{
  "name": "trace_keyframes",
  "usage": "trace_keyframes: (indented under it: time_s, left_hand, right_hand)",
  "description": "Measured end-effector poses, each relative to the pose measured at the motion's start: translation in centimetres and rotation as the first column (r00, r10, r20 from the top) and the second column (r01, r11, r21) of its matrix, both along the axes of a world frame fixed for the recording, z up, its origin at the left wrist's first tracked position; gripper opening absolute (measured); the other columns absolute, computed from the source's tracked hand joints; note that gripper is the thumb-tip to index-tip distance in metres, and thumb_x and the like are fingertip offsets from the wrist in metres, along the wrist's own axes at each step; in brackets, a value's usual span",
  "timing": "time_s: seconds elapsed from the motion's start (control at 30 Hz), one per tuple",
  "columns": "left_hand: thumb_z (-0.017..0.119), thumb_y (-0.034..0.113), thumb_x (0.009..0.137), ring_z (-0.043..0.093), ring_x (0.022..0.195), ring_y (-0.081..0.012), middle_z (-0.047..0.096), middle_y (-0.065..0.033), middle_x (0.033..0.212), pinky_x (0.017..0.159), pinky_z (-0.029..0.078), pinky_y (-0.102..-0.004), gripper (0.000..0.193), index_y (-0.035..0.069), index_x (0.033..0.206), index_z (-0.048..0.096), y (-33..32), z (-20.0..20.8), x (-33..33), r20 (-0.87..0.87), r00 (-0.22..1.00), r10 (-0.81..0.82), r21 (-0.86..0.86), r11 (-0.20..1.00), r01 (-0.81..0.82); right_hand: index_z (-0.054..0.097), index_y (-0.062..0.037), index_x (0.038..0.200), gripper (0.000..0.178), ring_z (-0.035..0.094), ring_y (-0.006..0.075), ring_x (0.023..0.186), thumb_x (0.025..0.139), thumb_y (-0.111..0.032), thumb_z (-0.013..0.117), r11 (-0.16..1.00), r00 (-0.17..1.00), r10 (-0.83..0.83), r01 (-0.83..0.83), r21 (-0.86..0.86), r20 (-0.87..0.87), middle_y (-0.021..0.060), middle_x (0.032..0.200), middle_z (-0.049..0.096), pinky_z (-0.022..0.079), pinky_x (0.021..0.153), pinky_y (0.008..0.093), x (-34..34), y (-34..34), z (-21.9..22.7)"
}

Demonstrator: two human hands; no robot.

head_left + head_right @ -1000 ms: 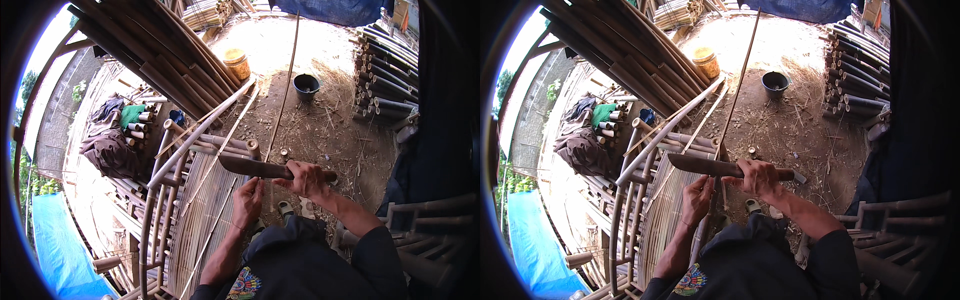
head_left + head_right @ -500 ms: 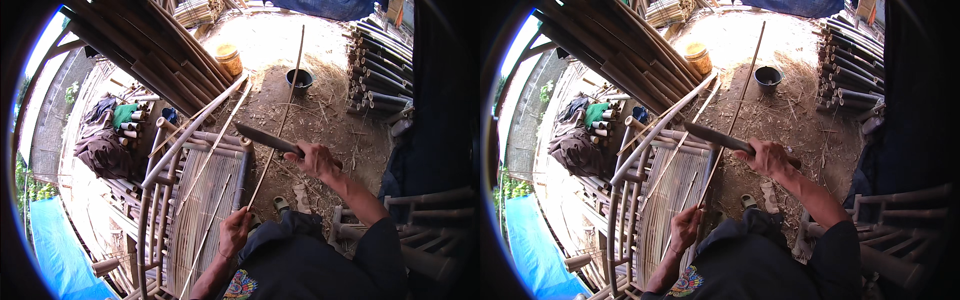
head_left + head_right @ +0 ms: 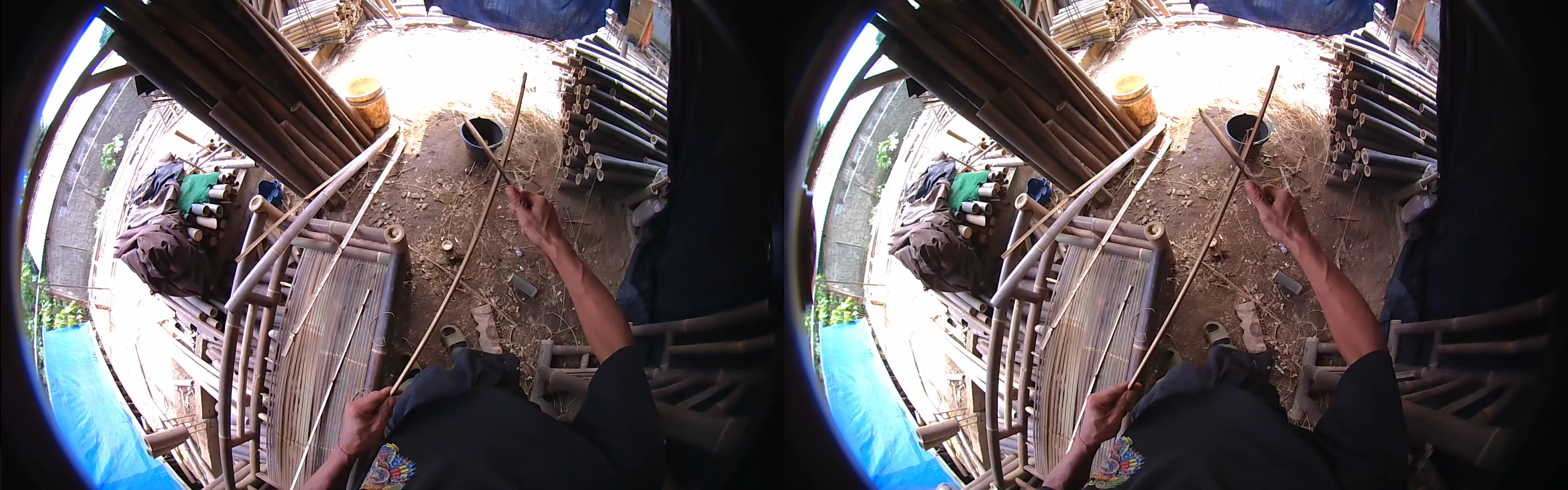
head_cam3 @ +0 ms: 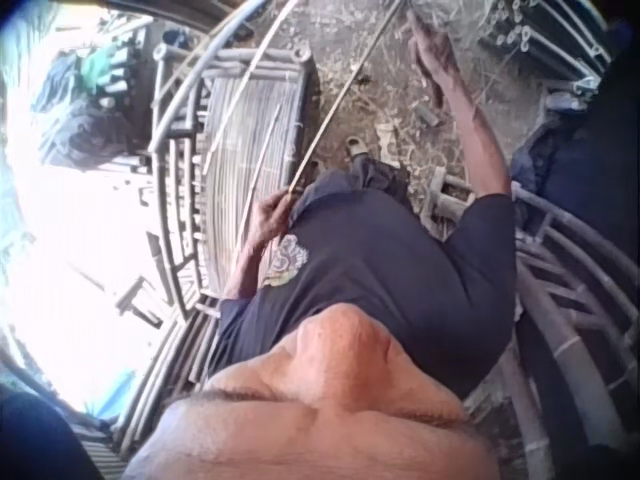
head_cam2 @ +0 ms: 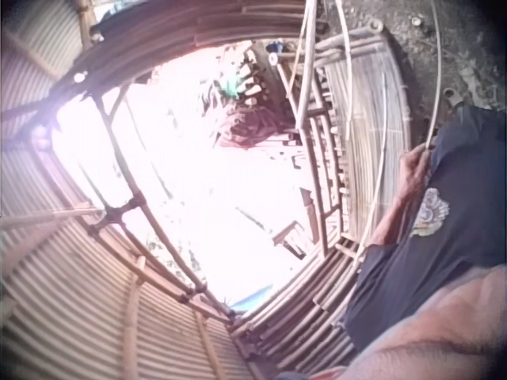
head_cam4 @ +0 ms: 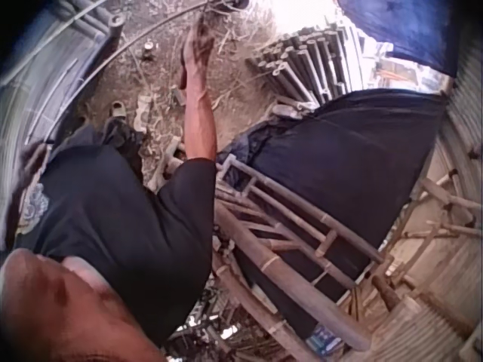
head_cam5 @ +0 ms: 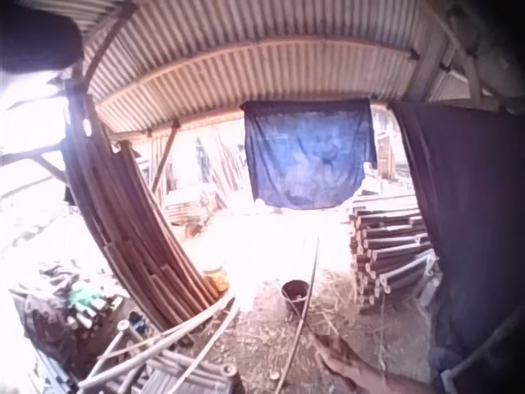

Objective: The person uses a large knife to split long bamboo poles into thin strips. They hold the bamboo with one hand and strike it with the knife to separate the material, then place the finished strips onto a bamboo rack.

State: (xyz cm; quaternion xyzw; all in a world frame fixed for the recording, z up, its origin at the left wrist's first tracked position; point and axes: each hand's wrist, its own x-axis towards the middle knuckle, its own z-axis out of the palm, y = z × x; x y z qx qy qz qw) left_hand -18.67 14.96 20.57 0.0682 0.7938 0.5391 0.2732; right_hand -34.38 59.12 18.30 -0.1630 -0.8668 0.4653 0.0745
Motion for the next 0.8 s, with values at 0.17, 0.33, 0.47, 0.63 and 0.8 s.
trace_keyframes:
  time_s: [0.17,0.33,0.47,0.63,0.8]
  left_hand:
    - [0.052,0.031,0.098,0.059,0.078,-0.0119,0.064,-0.0049,0.086,0.072,0.048,-0.0254,0.041,-0.002,0.120,0.059,-3.3,-0.6,-2.0,0.550,0.764,-0.338,0.324,0.929,0.177]
    - [0.053,0.030,0.098,0.059,0.091,-0.0125,0.061,-0.0076,0.102,0.080,0.049,-0.0291,0.047,-0.003,0.131,0.048,2.8,0.6,-6.5,0.483,0.812,-0.327,0.570,0.822,-0.008]
    - [0.056,0.028,0.097,0.053,0.067,-0.0071,0.056,0.0000,0.085,0.059,0.045,-0.0230,0.044,-0.001,0.130,0.051,9.3,0.1,-11.3,0.349,0.928,-0.133,0.555,0.827,-0.090]
    - [0.055,0.021,0.098,0.042,0.058,-0.0032,0.047,0.0057,0.068,0.051,0.035,-0.0196,0.032,0.002,0.122,0.061,9.3,-0.5,-11.6,0.149,0.976,0.158,0.320,0.926,-0.199]
    - [0.057,0.019,0.096,0.053,0.074,-0.0055,0.065,-0.0020,0.086,0.064,0.046,-0.0241,0.034,-0.003,0.122,0.059,7.5,0.3,-8.2,0.048,0.994,0.098,0.073,0.992,-0.102]
  right_hand:
    - [0.059,-0.0089,0.081,0.034,0.050,0.0067,0.045,0.086,-0.042,0.068,0.663,0.986,-0.141,0.024,-0.748,-0.094,-0.0006,0.064,0.055,0.041,0.040,0.0224,0.5,-6.7,1.7]
    - [0.058,-0.0095,0.078,0.026,0.050,0.0059,0.046,0.085,-0.030,0.072,0.642,0.994,-0.105,0.064,-0.764,-0.005,-0.0005,0.062,0.055,0.041,0.040,0.0204,1.1,-11.6,1.2]
    - [0.058,-0.0071,0.079,0.036,0.056,0.0128,0.047,0.089,-0.041,0.065,0.839,0.993,0.085,-0.118,-0.532,-0.087,0.0032,0.057,0.057,0.043,0.044,0.0268,2.2,-15.5,0.7]
    - [0.058,-0.0054,0.082,0.062,0.066,0.0322,0.061,0.087,-0.066,0.048,0.869,0.930,0.345,-0.263,0.419,-0.131,0.0149,0.062,0.060,0.051,0.053,0.0405,3.9,-13.4,0.7]
    - [0.056,-0.0056,0.078,0.063,0.065,0.0312,0.055,0.088,-0.067,0.044,0.851,0.957,0.278,-0.208,0.482,-0.078,0.0142,0.059,0.060,0.051,0.047,0.0414,1.5,-8.6,0.4]
